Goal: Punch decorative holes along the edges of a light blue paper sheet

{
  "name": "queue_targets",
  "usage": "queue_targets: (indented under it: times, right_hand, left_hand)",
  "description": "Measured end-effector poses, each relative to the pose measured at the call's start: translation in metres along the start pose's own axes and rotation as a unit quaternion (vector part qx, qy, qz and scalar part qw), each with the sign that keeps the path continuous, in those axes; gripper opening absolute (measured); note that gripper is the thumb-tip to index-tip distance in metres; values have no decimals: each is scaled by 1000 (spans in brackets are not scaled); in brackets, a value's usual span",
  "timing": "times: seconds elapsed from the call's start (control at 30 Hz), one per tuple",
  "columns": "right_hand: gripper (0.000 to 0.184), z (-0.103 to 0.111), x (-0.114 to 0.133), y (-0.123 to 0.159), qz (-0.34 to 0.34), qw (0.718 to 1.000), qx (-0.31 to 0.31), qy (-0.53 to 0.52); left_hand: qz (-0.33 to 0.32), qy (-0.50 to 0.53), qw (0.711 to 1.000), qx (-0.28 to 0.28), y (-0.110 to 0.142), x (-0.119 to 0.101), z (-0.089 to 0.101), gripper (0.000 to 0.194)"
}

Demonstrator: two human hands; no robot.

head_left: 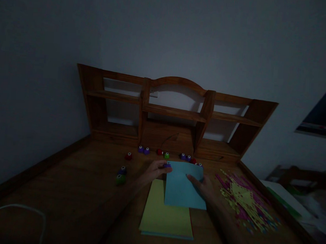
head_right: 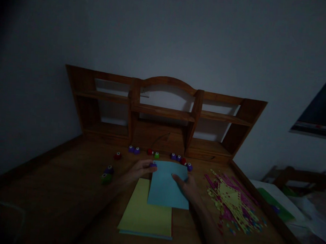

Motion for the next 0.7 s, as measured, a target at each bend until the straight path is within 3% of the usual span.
queue_targets:
  times: [0.7]
  right_hand:
    - [50,4,1,1,15,1000,-15,0]
  left_hand:
    - [49,24,998,37,-5,18,8,39]
Point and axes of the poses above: each hand's wrist, its own y-axis away from the middle knuckle, its own z-axis out of the back of the hand, x = y × z, the point moved 1 cm from there along -y, towards the middle knuckle, and after that the axes turned 7 degrees about y, right-handed, at the moved point
